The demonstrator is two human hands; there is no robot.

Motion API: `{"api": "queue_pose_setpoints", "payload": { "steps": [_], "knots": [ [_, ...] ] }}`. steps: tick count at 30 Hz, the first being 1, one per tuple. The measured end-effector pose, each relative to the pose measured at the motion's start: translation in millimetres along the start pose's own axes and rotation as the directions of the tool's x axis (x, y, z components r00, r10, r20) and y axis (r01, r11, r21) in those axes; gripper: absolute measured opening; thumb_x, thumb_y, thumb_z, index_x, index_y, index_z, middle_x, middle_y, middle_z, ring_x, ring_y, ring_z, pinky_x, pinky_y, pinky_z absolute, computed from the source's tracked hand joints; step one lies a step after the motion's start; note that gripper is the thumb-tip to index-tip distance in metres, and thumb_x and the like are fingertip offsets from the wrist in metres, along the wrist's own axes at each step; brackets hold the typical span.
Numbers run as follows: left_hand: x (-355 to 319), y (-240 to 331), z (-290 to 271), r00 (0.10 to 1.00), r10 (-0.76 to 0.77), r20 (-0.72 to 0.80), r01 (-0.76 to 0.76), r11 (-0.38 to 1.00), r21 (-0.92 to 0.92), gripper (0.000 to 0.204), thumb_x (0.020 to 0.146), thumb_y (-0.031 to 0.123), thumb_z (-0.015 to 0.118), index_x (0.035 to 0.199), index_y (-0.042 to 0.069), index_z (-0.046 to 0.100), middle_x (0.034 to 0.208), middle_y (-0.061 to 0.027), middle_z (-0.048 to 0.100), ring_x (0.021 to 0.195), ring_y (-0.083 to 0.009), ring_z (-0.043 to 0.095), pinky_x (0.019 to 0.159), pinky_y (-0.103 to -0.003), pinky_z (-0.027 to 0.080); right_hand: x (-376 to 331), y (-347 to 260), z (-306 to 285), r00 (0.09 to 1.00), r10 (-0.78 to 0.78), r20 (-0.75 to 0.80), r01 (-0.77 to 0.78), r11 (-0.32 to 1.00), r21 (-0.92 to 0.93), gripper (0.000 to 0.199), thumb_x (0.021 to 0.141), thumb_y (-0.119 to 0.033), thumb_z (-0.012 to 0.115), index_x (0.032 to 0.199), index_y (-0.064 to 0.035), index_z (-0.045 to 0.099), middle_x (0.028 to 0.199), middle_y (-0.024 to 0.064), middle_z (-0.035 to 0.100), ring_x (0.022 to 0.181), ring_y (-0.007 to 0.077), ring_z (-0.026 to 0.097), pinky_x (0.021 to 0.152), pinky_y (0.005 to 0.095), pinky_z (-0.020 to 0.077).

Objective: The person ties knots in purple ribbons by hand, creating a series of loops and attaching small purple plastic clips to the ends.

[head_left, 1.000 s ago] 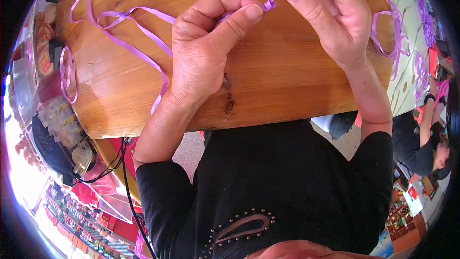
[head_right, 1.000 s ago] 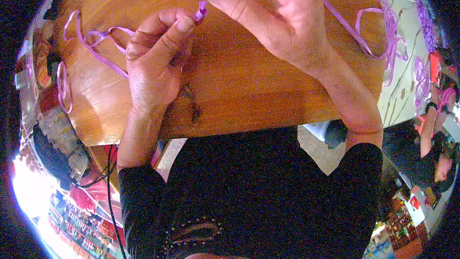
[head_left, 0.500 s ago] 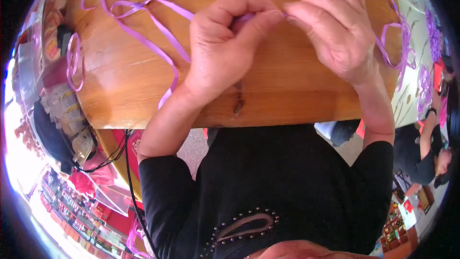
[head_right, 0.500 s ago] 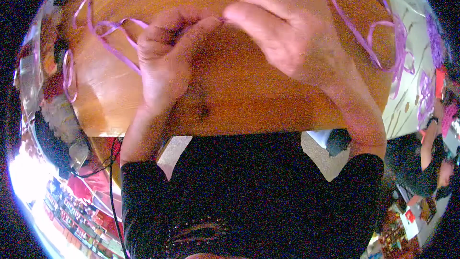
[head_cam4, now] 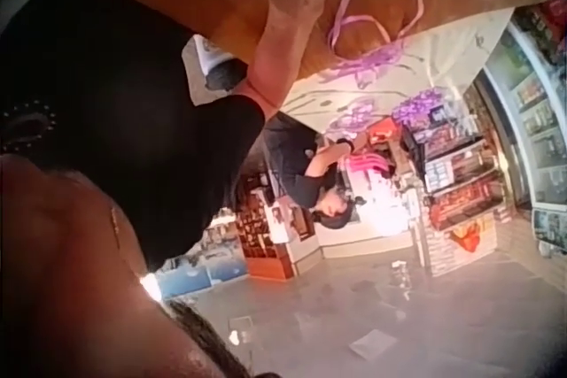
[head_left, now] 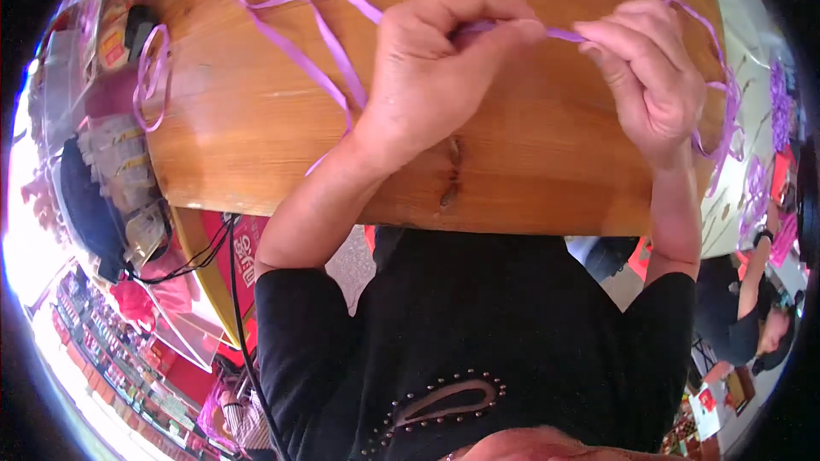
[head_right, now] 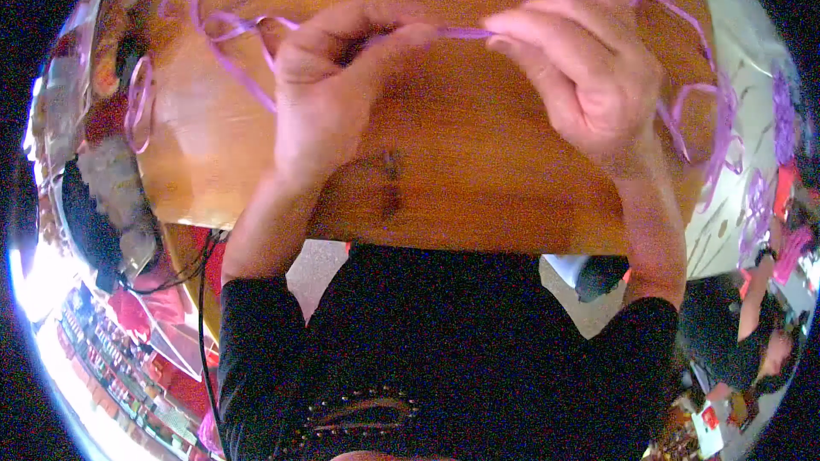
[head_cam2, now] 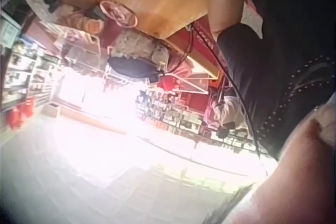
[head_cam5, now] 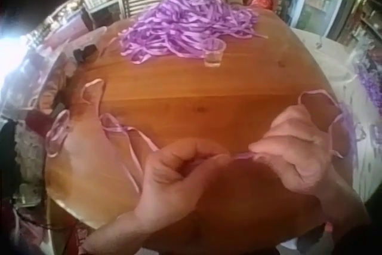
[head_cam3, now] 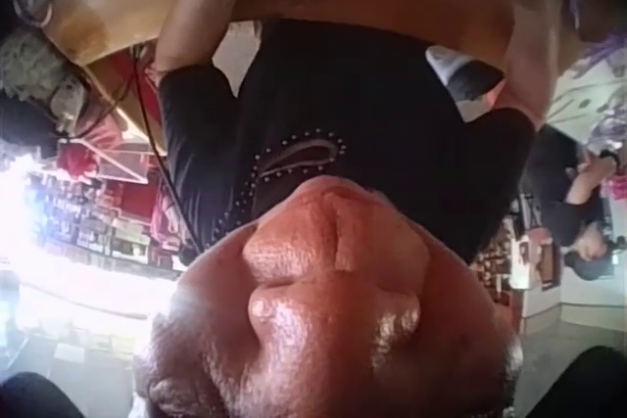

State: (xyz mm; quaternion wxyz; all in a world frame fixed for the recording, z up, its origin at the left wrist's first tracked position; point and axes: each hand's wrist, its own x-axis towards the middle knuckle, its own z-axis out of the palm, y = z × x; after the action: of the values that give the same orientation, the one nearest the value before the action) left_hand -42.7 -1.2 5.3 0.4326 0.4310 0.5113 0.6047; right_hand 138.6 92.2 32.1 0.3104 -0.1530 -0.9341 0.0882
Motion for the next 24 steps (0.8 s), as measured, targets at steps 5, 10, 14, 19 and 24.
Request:
{"api": "queue_pose_setpoints", "payload": {
  "steps": [5,10,14,19,24],
  "knots": [
    [1.6,5.0,-6.1,0.983,-0.182,0.002,0.174,0.939,-0.295,0.005,0.081,0.002,0.065,0.086,0.001,0.065,0.072,0.0043,0.058,0.064,0.0,0.047,0.055,-0.015,0.035,9.9,-1.1,-0.3,0.99,0.136,0.032,-0.14,0.953,0.27,0.04,0.07,-0.004,0.071,0.108,-0.0016,0.061,0.089,0.0074,0.063,0.084,0.0219,0.058,0.075,0.0301,0.0458],
    [0.9,2.9,-5.7,0.968,-0.249,0.022,0.24,0.903,-0.357,0.006,0.081,0.003,0.065,0.088,0.002,0.065,0.073,0.0039,0.059,0.062,0.0,0.044,0.053,-0.015,0.029,1.5,7.7,-1.3,0.973,0.22,0.076,-0.232,0.924,0.305,0.043,0.071,-0.005,0.071,0.113,-0.0043,0.06,0.09,0.0069,0.063,0.087,0.0209,0.059,0.08,0.0289,0.0455],
    [0.4,1.0,-3.8,0.969,-0.245,0.027,0.239,0.905,-0.353,0.006,0.081,0.003,0.064,0.087,0.002,0.065,0.073,0.0041,0.058,0.061,0.0003,0.044,0.052,-0.015,0.029,10.1,-7.2,-12.8,0.96,0.281,0.006,-0.269,0.911,0.313,0.031,0.072,-0.007,0.073,0.101,-0.0005,0.064,0.089,0.01,0.064,0.077,0.0226,0.059,0.066,0.0296,0.0468],
    [0.1,1.1,-0.1,0.961,-0.276,0.011,0.263,0.901,-0.346,0.007,0.081,0.001,0.065,0.088,0.002,0.065,0.073,0.004,0.059,0.061,0.0,0.045,0.053,-0.015,0.031,5.6,-8.7,-10.8,0.971,0.236,-0.031,-0.219,0.936,0.274,0.033,0.069,-0.007,0.076,0.1,0.0003,0.064,0.088,0.011,0.063,0.078,0.0237,0.059,0.065,0.0282,0.0484],
    [-1.7,0.0,-2.6,0.963,-0.263,0.056,0.268,0.92,-0.285,0.008,0.081,0.0,0.065,0.088,0.002,0.065,0.075,0.0023,0.061,0.064,-0.0012,0.049,0.056,-0.015,0.037,15.5,-20.2,-20.3,0.989,0.146,0.016,-0.146,0.972,0.185,0.026,0.071,-0.005,0.073,0.095,-0.0002,0.065,0.085,0.0095,0.061,0.076,0.0231,0.058,0.064,0.0313,0.0446]
  ]
}}
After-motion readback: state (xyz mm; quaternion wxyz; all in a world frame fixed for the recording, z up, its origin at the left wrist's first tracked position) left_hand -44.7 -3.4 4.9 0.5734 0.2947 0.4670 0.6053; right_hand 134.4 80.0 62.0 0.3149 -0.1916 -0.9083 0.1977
